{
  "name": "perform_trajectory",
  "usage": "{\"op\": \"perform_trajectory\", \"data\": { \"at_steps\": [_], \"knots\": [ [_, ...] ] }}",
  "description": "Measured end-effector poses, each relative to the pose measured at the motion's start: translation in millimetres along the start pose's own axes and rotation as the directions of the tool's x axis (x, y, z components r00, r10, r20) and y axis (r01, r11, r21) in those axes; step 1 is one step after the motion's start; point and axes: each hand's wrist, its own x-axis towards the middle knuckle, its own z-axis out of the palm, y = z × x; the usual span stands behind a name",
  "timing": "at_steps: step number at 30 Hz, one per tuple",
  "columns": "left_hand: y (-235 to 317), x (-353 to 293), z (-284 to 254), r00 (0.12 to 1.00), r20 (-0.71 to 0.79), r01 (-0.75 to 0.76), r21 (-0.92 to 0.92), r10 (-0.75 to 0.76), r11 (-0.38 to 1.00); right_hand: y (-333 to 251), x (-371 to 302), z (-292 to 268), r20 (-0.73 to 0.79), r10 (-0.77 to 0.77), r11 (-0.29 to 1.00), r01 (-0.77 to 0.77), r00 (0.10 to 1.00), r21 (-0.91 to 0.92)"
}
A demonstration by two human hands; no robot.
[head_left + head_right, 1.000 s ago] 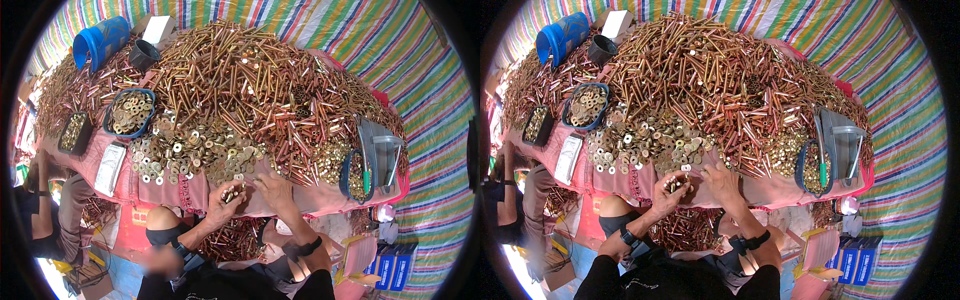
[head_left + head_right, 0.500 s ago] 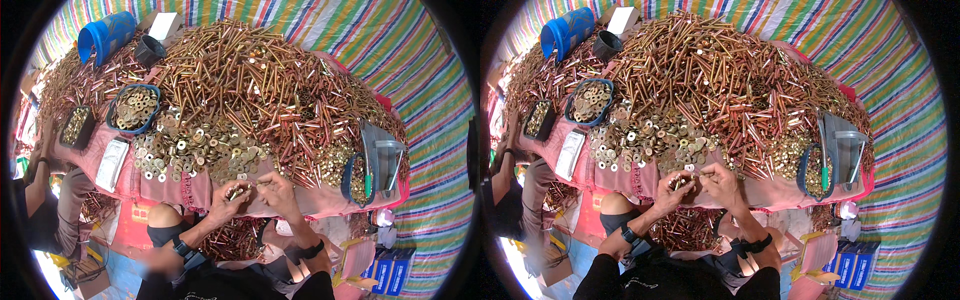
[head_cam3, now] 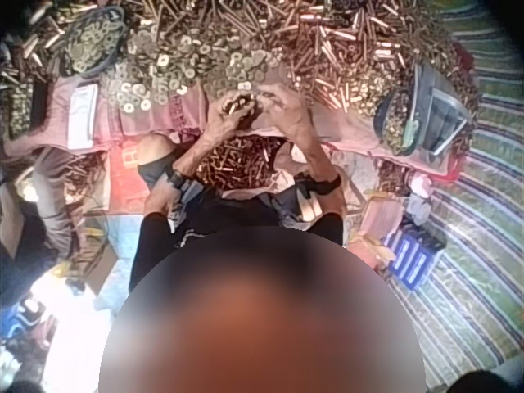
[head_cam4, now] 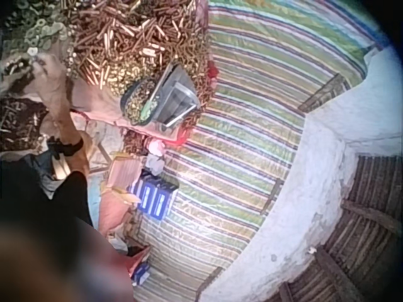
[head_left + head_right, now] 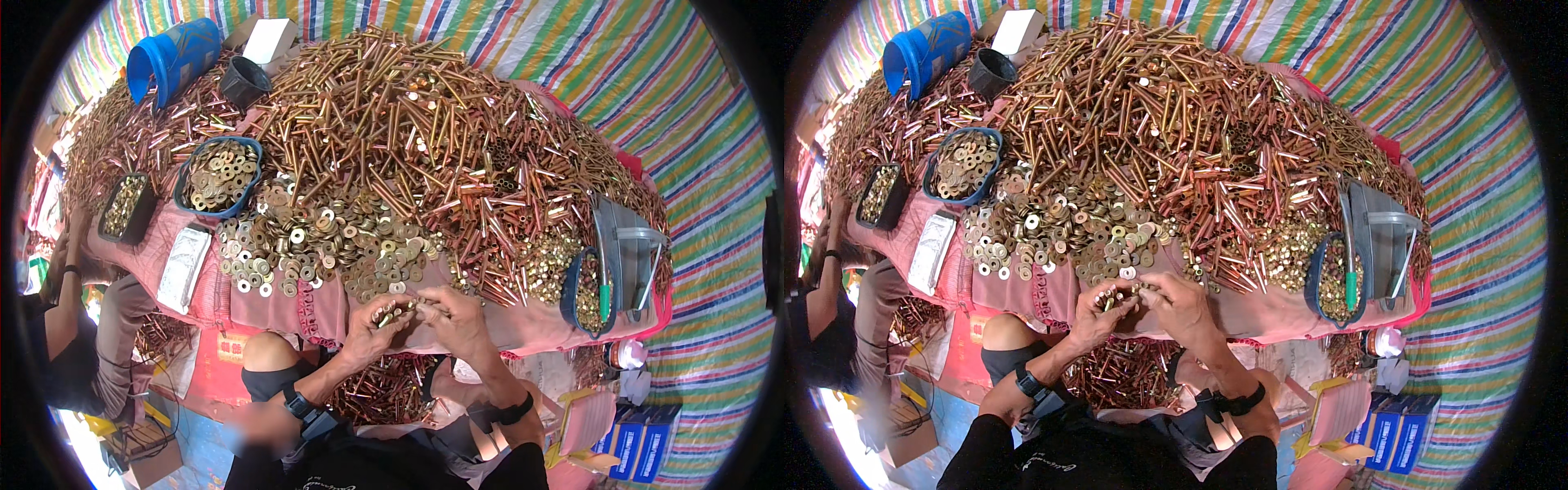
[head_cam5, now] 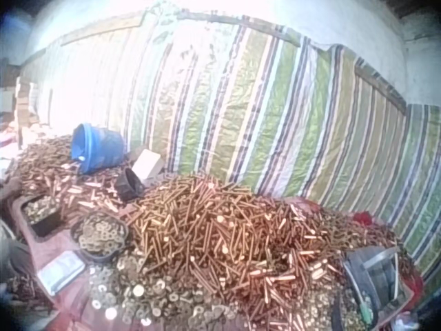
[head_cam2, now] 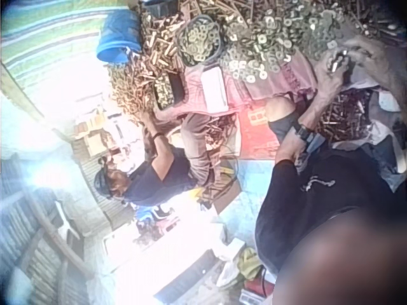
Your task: The person picks up metal tubes and washers from a large pile, slides one washer onto each tube by hand, and places the assembled components into a separate pile on the workbench.
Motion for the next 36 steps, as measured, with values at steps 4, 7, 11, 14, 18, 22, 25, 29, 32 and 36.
{"op": "perform_trajectory", "data": {
  "at_steps": [4, 7, 11, 14, 18, 22, 25, 29, 32, 36],
  "knots": [
    [3, 0, 1, 0.998, 0.006, 0.066, -0.085, -0.066, 0.994, 7, -5, 2, 0.062, 0.322, 0.765, -0.298, 0.945, 0.571],
    [4, 2, 0, 0.999, 0.005, 0.054, -0.046, -0.054, 0.997, 9, -5, 2, 0.111, 0.294, 0.724, -0.297, 0.949, 0.623],
    [3, 3, 0, 1.000, 0.020, -0.019, -0.006, 0.019, 1.000, 5, -2, 7, 0.033, 0.128, 0.921, -0.131, 0.991, 0.367],
    [0, 2, 0, 0.998, 0.018, -0.063, 0.009, 0.063, 0.998, -2, 0, 8, -0.064, -0.108, 0.991, 0.112, 0.992, 0.073],
    [-2, 2, -1, 0.996, 0.019, -0.086, 0.024, 0.085, 0.996, -11, 0, 7, -0.084, -0.188, 0.982, 0.186, 0.979, -0.035],
    [-1, 3, -3, 0.996, 0.033, -0.087, 0.104, 0.084, 0.991, -11, -2, 8, -0.119, -0.185, 0.982, 0.179, 0.976, -0.059],
    [0, 2, -4, 0.997, 0.056, -0.062, 0.095, 0.057, 0.994, -10, -6, 12, -0.131, -0.090, 0.996, 0.089, 0.987, -0.015],
    [1, 2, -6, 0.996, 0.062, -0.075, 0.102, 0.069, 0.992, -10, -7, 12, -0.110, 0.102, 0.976, -0.078, 0.989, 0.204],
    [1, 2, -5, 0.996, 0.056, -0.078, 0.105, 0.073, 0.991, -12, -6, 9, -0.091, 0.017, 0.996, -0.009, 0.996, 0.092],
    [3, 2, -4, 0.997, 0.069, -0.052, 0.115, 0.044, 0.992, -14, -4, 5, -0.065, 0.020, 0.999, -0.017, 0.998, 0.050]
  ]
}}
